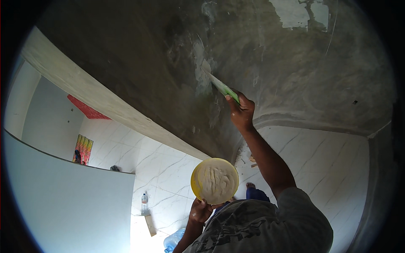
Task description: Applying plaster or wall putty to a concrete wall using a hand scraper.
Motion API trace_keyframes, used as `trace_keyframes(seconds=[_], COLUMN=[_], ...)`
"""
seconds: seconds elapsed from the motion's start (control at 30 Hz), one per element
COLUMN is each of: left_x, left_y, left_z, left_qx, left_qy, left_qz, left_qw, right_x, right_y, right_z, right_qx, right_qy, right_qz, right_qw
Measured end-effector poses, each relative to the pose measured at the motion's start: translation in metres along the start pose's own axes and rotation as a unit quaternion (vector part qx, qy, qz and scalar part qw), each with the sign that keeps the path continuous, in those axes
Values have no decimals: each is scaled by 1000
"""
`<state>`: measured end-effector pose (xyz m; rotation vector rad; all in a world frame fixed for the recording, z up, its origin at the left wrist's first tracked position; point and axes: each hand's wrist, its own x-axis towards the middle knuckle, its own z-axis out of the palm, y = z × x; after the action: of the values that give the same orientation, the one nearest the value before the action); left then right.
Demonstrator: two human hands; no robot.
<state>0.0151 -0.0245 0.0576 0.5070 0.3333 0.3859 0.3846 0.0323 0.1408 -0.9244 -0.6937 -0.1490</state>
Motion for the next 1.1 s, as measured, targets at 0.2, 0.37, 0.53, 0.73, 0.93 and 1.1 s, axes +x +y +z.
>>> trace_keyframes(seconds=[0.2,0.37,0.53,0.73,0.93,1.1], left_x=[0,-2,-1,-1,-3,-6], left_y=[1,1,1,1,-1,-2], left_z=[-1,-4,-10,-7,-10,-14], left_qx=[0,0,16,17,21,31], left_qy=[-12,1,0,4,15,32], left_qz=[-4,-2,-10,-8,0,4], left_qw=[1000,1000,1000,1000,1000,999], right_x=[-13,-10,2,-3,-18,-22], right_y=[-1,-13,2,-1,-3,-1], right_z=[-6,-3,-4,14,36,39], right_qx=[-21,103,62,-67,-143,-222], right_qy=[-10,82,71,70,62,28], right_qz=[17,61,69,16,-33,-130], right_qw=[1000,989,993,995,987,966])
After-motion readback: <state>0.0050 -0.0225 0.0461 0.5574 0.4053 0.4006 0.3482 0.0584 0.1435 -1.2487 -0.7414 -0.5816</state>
